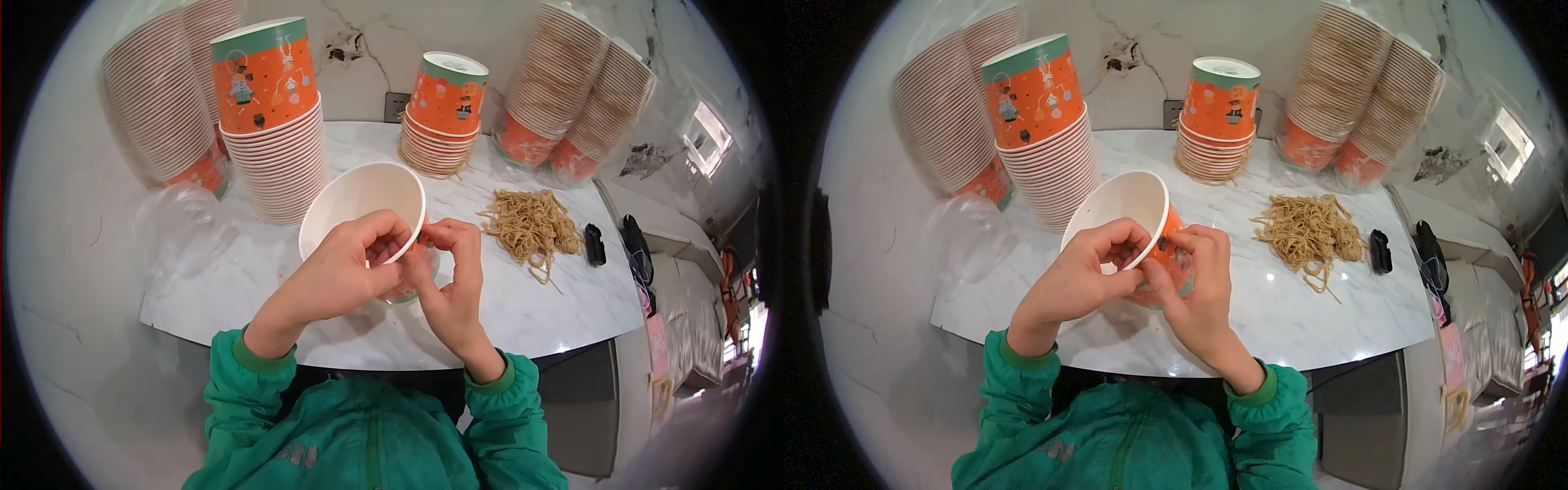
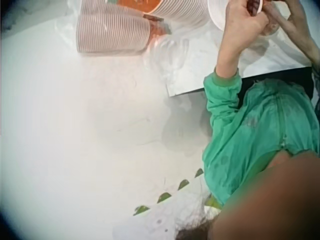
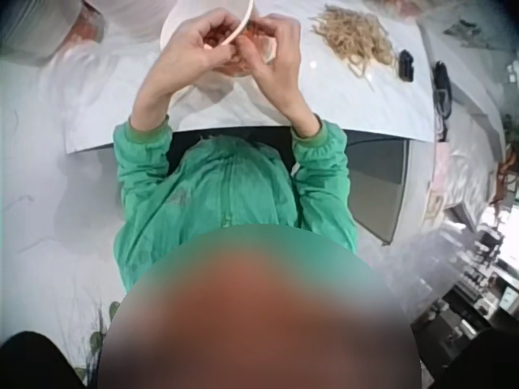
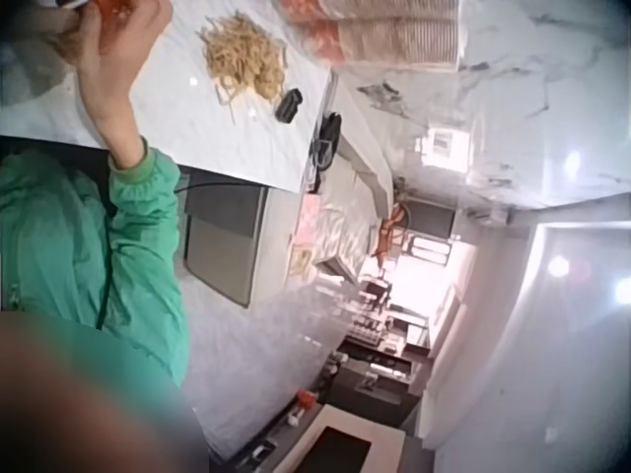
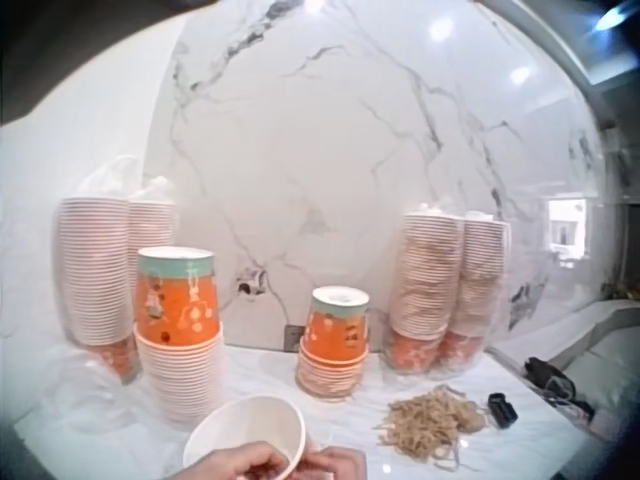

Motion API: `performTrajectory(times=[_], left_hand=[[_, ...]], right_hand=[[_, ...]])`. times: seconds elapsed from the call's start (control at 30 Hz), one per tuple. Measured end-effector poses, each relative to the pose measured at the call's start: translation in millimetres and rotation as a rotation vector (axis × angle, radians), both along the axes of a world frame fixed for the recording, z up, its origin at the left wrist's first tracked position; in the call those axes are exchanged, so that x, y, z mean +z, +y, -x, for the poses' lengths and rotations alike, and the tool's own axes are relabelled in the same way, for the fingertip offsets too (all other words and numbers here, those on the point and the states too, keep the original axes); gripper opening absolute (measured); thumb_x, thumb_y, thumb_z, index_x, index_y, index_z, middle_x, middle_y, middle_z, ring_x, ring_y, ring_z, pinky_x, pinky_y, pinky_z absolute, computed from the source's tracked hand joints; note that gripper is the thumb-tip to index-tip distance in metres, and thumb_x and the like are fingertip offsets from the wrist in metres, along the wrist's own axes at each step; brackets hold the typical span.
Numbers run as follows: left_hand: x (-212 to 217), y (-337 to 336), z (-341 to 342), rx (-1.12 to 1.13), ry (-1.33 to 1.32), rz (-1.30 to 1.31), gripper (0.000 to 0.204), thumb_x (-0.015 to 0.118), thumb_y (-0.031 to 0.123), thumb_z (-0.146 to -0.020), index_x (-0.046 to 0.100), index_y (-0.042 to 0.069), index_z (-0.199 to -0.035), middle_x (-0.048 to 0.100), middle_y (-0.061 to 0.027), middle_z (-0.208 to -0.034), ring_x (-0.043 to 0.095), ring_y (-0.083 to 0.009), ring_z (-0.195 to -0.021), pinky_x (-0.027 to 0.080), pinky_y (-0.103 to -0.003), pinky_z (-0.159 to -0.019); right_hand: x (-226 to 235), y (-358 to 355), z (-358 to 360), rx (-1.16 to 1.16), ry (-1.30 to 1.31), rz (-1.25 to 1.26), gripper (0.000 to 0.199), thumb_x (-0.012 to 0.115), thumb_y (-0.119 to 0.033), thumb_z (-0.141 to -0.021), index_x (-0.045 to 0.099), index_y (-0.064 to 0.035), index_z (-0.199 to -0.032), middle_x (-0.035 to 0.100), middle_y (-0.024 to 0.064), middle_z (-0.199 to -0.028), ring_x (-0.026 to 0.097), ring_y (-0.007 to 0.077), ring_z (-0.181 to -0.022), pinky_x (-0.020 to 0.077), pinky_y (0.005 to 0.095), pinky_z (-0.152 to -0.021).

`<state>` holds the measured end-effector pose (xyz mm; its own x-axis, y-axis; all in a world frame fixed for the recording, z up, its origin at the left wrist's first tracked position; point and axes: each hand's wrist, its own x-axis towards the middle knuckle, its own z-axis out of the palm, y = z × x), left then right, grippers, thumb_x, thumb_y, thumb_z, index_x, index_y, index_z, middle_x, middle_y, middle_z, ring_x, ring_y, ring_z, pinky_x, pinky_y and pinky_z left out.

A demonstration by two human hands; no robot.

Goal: The recorder is manually tying thin strings onto the rims of decorative paper cups.

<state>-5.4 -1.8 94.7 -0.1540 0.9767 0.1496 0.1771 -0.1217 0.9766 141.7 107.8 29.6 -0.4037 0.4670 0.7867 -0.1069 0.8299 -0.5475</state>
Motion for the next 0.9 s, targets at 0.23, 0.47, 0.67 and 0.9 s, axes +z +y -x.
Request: performTrajectory(times=[0.23,0.47,0.67,0.9], left_hand=[[4.3,2.8,-8.6,0.044,0.112,0.03,0.013,0.068,0.006,-0.092,0.061,-0.001,-0.101,0.064,-0.0018,-0.086,0.061,-0.0101,-0.078,0.052,-0.027,-0.07],[5.5,-1.8,0.1,0.153,0.522,-0.282,0.023,0.073,0.007,-0.088,0.068,-0.001,-0.109,0.067,-0.0095,-0.095,0.066,-0.02,-0.087,0.053,-0.032,-0.08],[28.5,-1.9,62.0,0.323,0.955,-0.437,0.036,0.068,-0.004,-0.081,0.069,0.001,-0.116,0.067,-0.013,-0.117,0.062,-0.0316,-0.111,0.049,-0.038,-0.097],[22.8,73.8,40.7,-0.089,1.126,-0.499,0.048,0.072,0.002,-0.079,0.069,0.01,-0.126,0.059,-0.0126,-0.136,0.055,-0.0331,-0.125,0.045,-0.043,-0.106]], right_hand=[[-18.7,21.7,-4.0,0.139,0.067,0.468,0.015,0.061,0.001,-0.098,0.062,0.0017,-0.112,0.066,0.0089,-0.102,0.065,0.0148,-0.088,0.0524,0.029,-0.077],[-28.0,17.8,-25.7,-0.072,-0.078,0.294,0.014,0.062,0.0,-0.095,0.067,-0.0044,-0.107,0.064,0.0123,-0.097,0.066,0.027,-0.075,0.0524,0.0327,-0.063],[-43.6,55.9,-102.8,-0.438,-0.316,0.165,0.005,0.067,-0.004,-0.091,0.068,-0.006,-0.096,0.063,0.0122,-0.09,0.066,0.0323,-0.075,0.0514,0.0388,-0.064],[-53.6,134.7,-163.5,-0.64,-0.322,0.165,0.005,0.068,-0.008,-0.093,0.071,-0.0044,-0.096,0.065,0.0111,-0.089,0.067,0.0277,-0.077,0.0525,0.0373,-0.07]])
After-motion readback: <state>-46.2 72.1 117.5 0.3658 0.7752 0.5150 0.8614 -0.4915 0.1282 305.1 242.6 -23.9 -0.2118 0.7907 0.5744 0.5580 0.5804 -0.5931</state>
